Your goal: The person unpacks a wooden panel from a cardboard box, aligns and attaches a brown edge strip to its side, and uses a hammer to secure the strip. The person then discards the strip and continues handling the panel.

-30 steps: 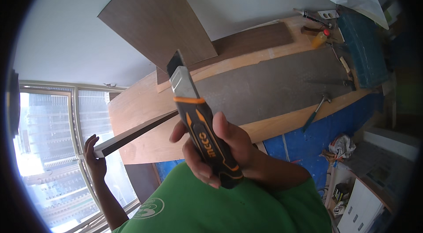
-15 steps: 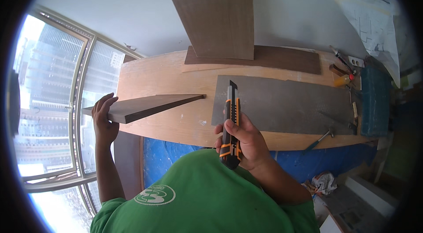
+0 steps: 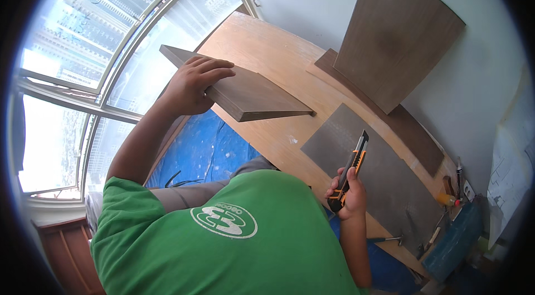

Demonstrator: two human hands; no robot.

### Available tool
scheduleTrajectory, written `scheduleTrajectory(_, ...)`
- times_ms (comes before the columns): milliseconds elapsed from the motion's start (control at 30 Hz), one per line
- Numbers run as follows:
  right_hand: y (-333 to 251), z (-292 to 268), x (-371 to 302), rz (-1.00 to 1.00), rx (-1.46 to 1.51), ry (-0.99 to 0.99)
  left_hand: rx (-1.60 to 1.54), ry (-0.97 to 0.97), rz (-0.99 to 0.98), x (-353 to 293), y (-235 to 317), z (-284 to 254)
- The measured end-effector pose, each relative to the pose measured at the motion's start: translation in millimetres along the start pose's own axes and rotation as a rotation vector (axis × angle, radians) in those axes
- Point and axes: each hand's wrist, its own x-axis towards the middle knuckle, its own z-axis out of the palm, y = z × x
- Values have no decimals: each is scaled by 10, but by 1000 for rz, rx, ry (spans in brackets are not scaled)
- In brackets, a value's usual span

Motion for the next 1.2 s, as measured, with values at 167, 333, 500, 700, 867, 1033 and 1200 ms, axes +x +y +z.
scheduleTrajectory(167,260,6,269,-240,-46,165,-66,-198,166,84,-229,-118)
scheduleTrajectory(333,591,-113,707,-130,-70,297,-111,-358,404,260,-439,-214)
scheduleTrajectory(500,1055,90,905,-197,-4,402,-223,-514,782,473,-610,-128)
scheduleTrajectory(700,1451,1083,864,-362,97,680,-460,-734,1105,687,-748,-71)
scheduleTrajectory(867,1777,1354,804,-485,-9,749,-660,-807,1150,763,-761,35)
scheduleTrajectory(1033,2058,1365,733,-547,-141,808,-676,-838,1140,651,-695,89)
scheduleTrajectory(1200,2098,1137,696,-435,10,697,-692,-915,1094,659,-601,1)
